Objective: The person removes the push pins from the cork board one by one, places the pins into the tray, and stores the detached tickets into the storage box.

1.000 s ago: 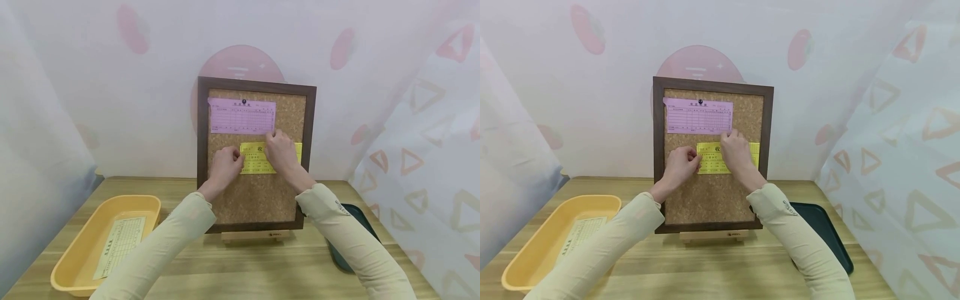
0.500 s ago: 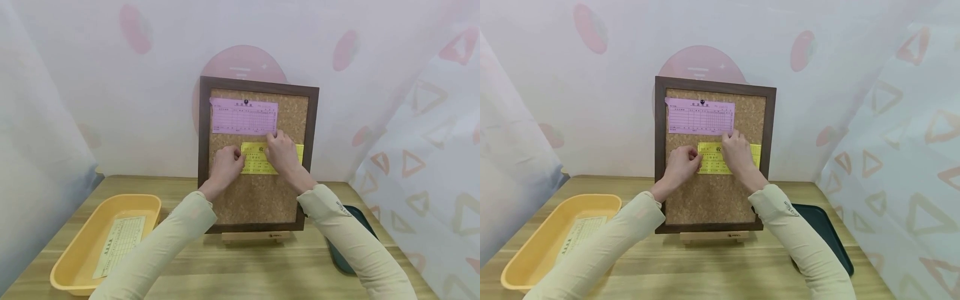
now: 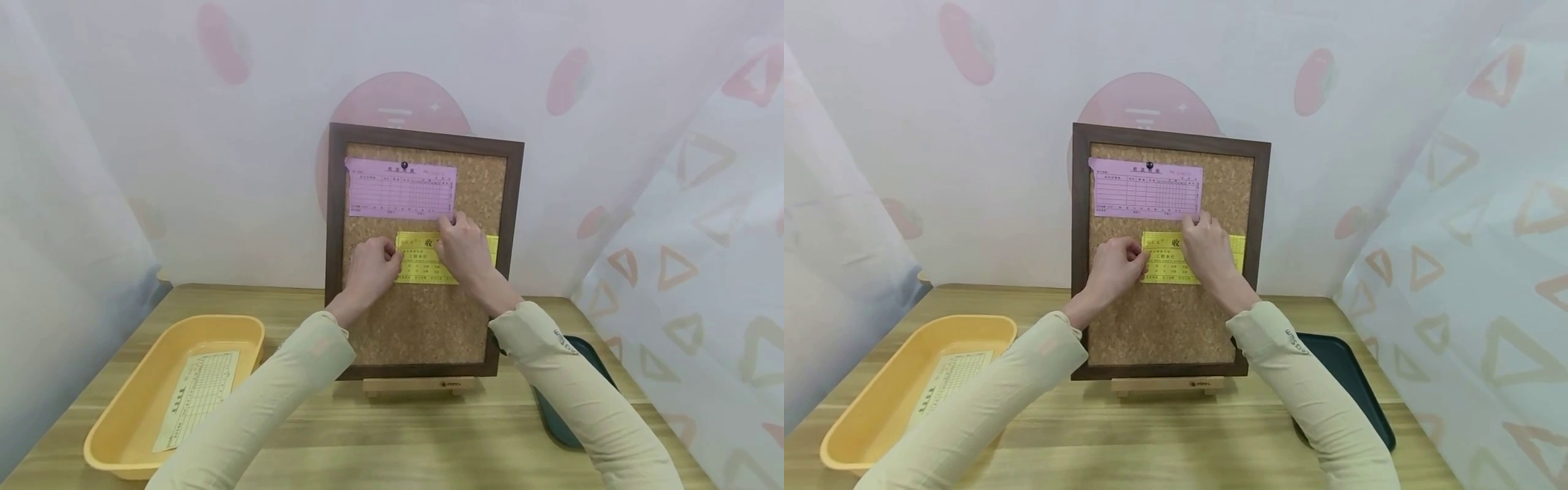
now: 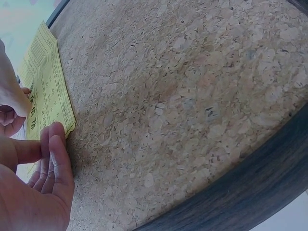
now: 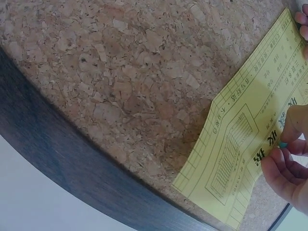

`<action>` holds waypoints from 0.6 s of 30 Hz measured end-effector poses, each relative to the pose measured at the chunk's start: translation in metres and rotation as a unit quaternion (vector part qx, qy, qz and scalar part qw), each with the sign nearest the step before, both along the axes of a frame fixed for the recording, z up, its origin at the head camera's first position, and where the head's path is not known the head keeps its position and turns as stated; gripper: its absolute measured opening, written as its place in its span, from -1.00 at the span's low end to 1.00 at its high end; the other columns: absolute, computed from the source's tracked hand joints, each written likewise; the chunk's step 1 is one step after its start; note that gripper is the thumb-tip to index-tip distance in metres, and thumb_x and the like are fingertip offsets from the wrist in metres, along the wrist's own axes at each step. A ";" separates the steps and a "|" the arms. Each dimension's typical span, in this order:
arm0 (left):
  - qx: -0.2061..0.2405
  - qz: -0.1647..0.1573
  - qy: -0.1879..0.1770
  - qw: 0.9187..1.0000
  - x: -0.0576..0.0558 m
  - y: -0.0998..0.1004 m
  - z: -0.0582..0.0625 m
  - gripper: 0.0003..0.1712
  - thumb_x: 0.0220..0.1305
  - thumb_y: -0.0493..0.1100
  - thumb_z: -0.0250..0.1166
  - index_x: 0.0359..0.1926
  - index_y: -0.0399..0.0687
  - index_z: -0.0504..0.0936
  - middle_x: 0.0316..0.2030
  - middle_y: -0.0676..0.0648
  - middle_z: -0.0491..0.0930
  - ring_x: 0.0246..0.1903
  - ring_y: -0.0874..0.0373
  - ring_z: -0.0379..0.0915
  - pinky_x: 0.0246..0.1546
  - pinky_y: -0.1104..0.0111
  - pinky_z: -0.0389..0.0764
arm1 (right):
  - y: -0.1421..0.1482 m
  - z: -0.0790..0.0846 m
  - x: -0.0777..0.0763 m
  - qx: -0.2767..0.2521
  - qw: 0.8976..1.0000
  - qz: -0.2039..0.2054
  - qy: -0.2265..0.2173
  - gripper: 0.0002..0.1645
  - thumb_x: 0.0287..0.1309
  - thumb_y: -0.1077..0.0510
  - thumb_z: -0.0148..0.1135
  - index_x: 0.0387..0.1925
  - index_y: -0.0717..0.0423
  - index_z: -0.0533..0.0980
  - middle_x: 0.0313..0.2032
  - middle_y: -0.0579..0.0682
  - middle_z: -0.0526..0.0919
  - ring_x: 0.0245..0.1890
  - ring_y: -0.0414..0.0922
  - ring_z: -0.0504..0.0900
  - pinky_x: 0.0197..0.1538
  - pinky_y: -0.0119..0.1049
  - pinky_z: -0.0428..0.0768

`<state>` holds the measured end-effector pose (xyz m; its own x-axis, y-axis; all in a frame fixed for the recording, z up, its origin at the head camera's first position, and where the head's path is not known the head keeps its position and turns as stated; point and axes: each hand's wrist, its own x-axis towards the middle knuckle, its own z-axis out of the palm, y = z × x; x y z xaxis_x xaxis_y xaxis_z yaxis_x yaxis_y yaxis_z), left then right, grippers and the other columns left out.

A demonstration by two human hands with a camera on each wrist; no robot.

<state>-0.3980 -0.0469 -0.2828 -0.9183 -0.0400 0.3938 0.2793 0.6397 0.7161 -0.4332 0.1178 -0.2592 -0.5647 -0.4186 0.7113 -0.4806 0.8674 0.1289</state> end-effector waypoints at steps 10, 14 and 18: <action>-0.005 -0.002 0.007 1.000 -0.003 0.000 -0.001 -0.80 0.27 -0.22 0.15 -0.40 -0.24 0.61 -0.53 -0.13 0.64 -0.62 0.19 0.45 -0.68 0.48 0.35 | 0.002 0.000 -0.001 0.011 1.000 0.009 0.004 -0.88 -0.05 0.39 0.20 -0.38 0.37 0.51 -0.35 0.32 0.61 -0.49 0.10 0.60 -0.45 -0.10 0.61; -0.004 -0.002 0.010 1.000 -0.003 -0.001 -0.001 -0.80 0.26 -0.22 0.15 -0.42 -0.24 0.61 -0.53 -0.12 0.64 -0.63 0.19 0.45 -0.68 0.48 0.35 | 0.002 0.000 -0.002 0.012 1.000 0.015 0.010 -0.88 -0.05 0.40 0.19 -0.38 0.38 0.52 -0.37 0.32 0.61 -0.51 0.08 0.58 -0.47 -0.11 0.61; -0.005 -0.004 0.010 1.000 -0.003 -0.001 -0.001 -0.81 0.26 -0.23 0.15 -0.41 -0.25 0.61 -0.53 -0.12 0.64 -0.63 0.19 0.44 -0.68 0.48 0.35 | 0.002 -0.001 -0.002 0.013 1.000 0.017 0.013 -0.89 -0.06 0.40 0.19 -0.39 0.38 0.51 -0.40 0.30 0.60 -0.54 0.05 0.55 -0.49 -0.12 0.60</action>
<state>-0.4013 -0.0474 -0.2843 -0.9106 -0.0276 0.4124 0.2991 0.6446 0.7036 -0.4352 0.1201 -0.2598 -0.5314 -0.4554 0.7143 -0.5065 0.8467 0.1629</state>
